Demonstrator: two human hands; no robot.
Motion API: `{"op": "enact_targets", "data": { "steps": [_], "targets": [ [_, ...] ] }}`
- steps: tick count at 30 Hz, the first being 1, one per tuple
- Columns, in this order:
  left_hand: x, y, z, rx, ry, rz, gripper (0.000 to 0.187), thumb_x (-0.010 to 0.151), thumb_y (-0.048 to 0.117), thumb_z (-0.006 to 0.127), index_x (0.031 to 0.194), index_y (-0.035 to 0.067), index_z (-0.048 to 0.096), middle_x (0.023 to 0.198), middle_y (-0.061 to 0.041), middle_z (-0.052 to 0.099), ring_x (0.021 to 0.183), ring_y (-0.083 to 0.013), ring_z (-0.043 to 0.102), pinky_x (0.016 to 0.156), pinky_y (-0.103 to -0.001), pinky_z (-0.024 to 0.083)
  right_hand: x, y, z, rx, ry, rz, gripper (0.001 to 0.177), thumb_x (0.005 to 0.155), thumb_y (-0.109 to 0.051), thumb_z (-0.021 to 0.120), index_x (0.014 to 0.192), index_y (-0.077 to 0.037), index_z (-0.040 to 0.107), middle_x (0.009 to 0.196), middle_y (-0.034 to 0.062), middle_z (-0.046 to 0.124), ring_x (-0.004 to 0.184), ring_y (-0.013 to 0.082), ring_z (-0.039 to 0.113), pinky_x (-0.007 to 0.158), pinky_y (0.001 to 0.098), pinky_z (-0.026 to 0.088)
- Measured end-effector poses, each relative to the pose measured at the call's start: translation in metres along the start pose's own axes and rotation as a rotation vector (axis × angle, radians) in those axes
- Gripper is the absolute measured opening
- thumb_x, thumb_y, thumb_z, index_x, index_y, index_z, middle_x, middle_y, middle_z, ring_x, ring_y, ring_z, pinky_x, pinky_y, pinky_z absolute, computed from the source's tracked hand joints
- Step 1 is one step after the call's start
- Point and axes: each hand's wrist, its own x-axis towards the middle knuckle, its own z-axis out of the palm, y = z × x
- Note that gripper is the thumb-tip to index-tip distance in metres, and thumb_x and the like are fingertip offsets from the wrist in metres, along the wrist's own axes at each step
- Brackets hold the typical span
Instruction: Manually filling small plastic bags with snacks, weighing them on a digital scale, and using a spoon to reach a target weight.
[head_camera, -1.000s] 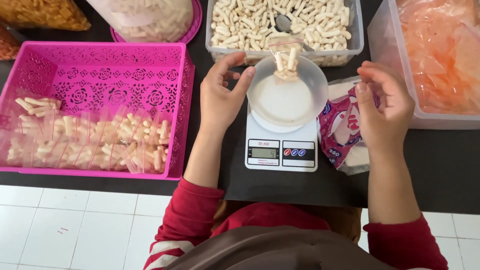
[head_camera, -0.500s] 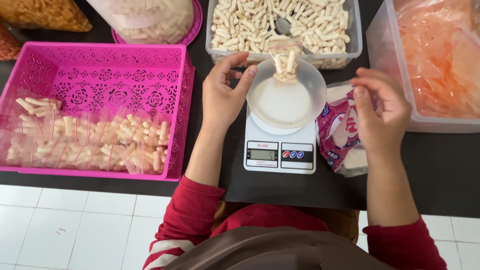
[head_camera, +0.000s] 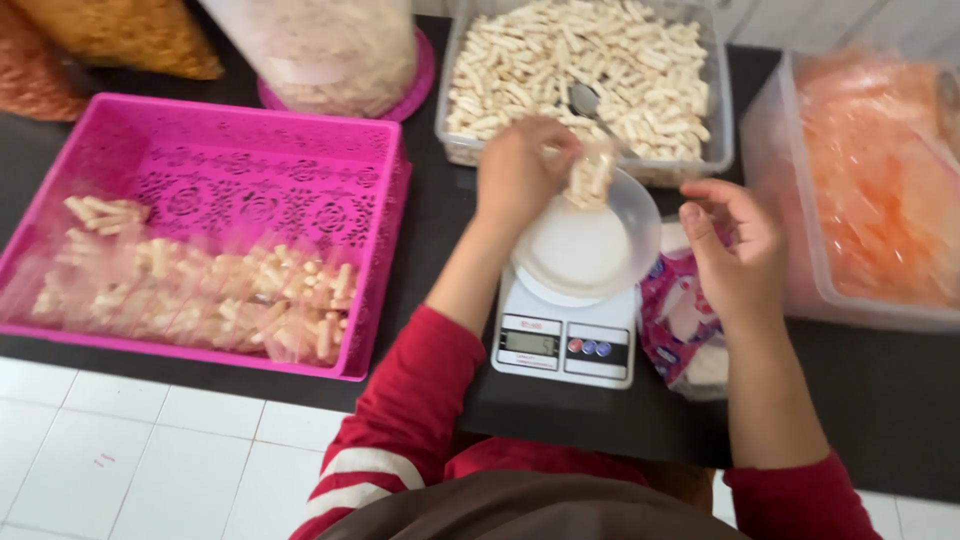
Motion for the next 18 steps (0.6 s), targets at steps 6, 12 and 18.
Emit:
{"op": "enact_targets", "data": {
  "steps": [6, 12, 18],
  "targets": [
    [-0.033, 0.059, -0.065, -0.111, 0.013, -0.029, 0.010, 0.088, 0.025, 0.068, 0.087, 0.015, 0.068, 0.088, 0.000, 0.071, 0.080, -0.0208, 0.067, 0.071, -0.035, 0.049, 0.029, -0.040, 0.041, -0.101, -0.137, -0.112, 0.037, 0.099, -0.019, 0.071, 0.134, -0.012, 0.064, 0.117, -0.0002, 0.068, 0.079, 0.0072, 0.054, 0.073, 0.0210, 0.045],
    [-0.067, 0.064, -0.133, -0.089, 0.147, -0.161, 0.027, 0.091, 0.028, 0.069, 0.115, 0.017, 0.067, 0.108, 0.001, 0.075, 0.092, -0.0158, 0.073, 0.076, -0.028, 0.058, 0.019, -0.105, 0.096, 0.005, -0.278, -0.165, 0.010, 0.107, -0.007, 0.063, 0.110, -0.005, 0.072, 0.083, 0.0036, 0.064, 0.077, 0.0085, 0.057, 0.075, 0.0230, 0.049],
    [-0.078, 0.042, -0.222, -0.012, 0.302, -0.164, 0.012, 0.093, 0.020, 0.069, 0.102, 0.015, 0.075, 0.100, 0.002, 0.077, 0.091, -0.0156, 0.075, 0.081, -0.029, 0.058, 0.027, -0.164, 0.175, 0.040, -0.531, -0.257, 0.015, 0.097, -0.005, 0.067, 0.110, -0.005, 0.074, 0.097, 0.0015, 0.072, 0.085, 0.0056, 0.060, 0.078, 0.0203, 0.047]
  ]
}}
